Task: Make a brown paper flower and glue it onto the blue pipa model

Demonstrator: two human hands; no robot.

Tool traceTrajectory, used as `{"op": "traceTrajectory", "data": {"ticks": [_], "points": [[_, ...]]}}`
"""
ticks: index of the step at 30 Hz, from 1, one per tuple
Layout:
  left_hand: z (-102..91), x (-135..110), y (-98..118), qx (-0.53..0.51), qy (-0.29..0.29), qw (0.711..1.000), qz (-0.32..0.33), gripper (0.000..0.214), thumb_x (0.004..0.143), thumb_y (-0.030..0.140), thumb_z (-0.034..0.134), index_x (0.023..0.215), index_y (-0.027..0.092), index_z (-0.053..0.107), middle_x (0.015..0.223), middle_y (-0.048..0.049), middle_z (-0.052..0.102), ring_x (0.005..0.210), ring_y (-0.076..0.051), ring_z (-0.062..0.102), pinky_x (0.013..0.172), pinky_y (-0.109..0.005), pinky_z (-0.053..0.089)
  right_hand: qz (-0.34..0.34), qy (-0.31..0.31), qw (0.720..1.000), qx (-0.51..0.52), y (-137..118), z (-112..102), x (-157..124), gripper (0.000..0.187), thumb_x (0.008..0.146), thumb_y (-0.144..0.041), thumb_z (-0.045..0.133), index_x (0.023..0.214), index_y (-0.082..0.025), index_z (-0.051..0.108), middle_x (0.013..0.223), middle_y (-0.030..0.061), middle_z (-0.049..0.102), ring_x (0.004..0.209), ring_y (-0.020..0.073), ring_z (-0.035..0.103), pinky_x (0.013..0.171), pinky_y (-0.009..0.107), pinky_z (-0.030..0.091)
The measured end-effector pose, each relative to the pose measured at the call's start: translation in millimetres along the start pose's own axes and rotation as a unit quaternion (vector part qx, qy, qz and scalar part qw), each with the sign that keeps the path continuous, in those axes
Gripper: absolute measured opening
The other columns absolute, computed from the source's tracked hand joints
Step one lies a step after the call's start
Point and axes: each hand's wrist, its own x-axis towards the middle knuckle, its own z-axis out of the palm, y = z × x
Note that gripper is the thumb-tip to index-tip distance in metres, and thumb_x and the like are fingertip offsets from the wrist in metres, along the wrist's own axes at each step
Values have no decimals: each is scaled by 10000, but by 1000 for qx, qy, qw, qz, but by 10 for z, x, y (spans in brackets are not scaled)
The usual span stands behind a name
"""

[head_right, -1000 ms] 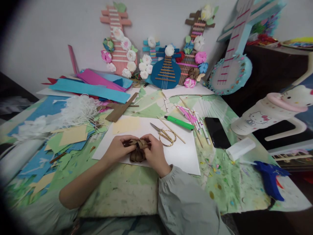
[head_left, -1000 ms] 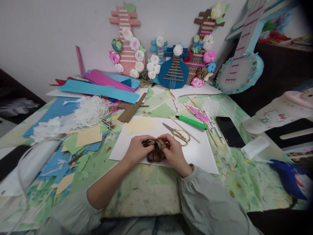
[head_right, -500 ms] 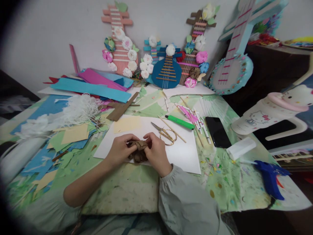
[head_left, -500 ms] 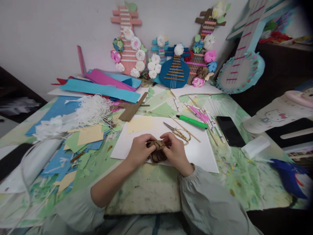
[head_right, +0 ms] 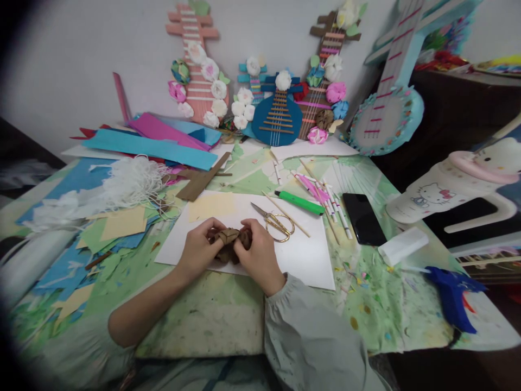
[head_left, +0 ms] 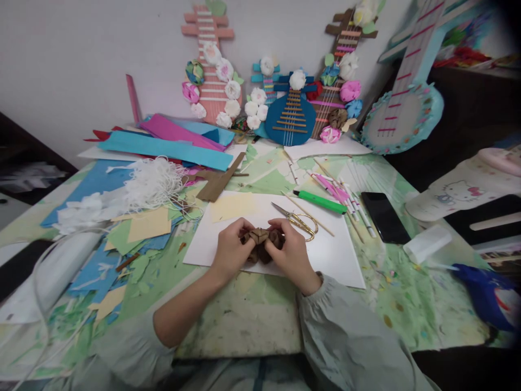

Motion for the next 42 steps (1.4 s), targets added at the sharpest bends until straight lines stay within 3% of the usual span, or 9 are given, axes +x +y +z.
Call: {"op": "traceTrajectory", "data": {"ticks": [3, 7, 10, 13, 20, 30, 37, 42], "points": [[10, -4, -9, -42, 25, 999, -23, 133, 673, 128, 517, 795, 180, 524, 772, 15, 605, 633, -115, 584, 592, -227, 439, 61, -12, 997, 48, 17, -11, 16, 254, 700, -205, 599, 951, -204, 562, 837, 9, 634, 769, 181, 588, 707, 302, 457], [12, 4, -6, -102, -1, 995, -11, 211, 657, 130, 515, 862, 180, 503, 840, -8, 612, 777, -137, 619, 718, -249, 484, 85, -22, 991, 102, 70, -13, 37, 94, 690, -193, 594, 781, -203, 571, 707, -23, 591, 680, 155, 546, 628, 264, 419], [-34, 49, -7, -128, -80, 989, -3, 283, 656, 157, 545, 939, 164, 566, 930, -49, 652, 888, -170, 626, 800, -279, 493, 76, -39, 990, 114, 105, -27, 52, 75, 681, -185, 608, 749, -201, 584, 684, -28, 579, 668, 150, 527, 624, 261, 406], [-101, 102, -23, -150, -175, 973, -12, 290, 663, 240, 628, 939, 150, 626, 915, -63, 684, 871, -193, 635, 793, -295, 502, 64, -75, 987, 131, 132, -51, 62, 92, 679, -179, 610, 769, -195, 619, 720, -16, 606, 710, 159, 544, 663, 271, 427], [-185, 130, -18, -154, -240, 958, -17, 245, 676, 322, 691, 816, 150, 587, 771, -19, 641, 708, -140, 591, 665, -245, 476, 39, -130, 986, 96, 122, -100, 61, 164, 648, -99, 577, 761, -190, 654, 755, 3, 642, 760, 173, 567, 706, 288, 426], [-173, 108, 6, -78, -176, 981, 27, 121, 689, 246, 607, 762, 156, 571, 722, 7, 583, 678, -118, 545, 643, -221, 452, 55, -103, 990, 76, 44, -116, 52, 116, 629, -119, 564, 708, -186, 617, 678, -19, 613, 645, 139, 534, 612, 248, 399], [4, -43, 48, 1, -37, 998, 56, 44, 716, 182, 530, 746, 179, 562, 729, 5, 595, 708, -134, 544, 651, -231, 439, -26, -15, 997, -66, 4, -26, -14, 104, 681, -119, 524, 668, -210, 475, 615, -31, 495, 617, 147, 467, 584, 256, 319], [28, -36, 10, -69, -54, 996, 15, 183, 694, 207, 574, 867, 168, 618, 834, -23, 663, 794, -154, 614, 735, -251, 487, -59, -41, 996, -44, 29, -32, 8, 208, 685, -79, 485, 833, -207, 556, 788, 8, 612, 761, 172, 552, 689, 263, 378]]}}
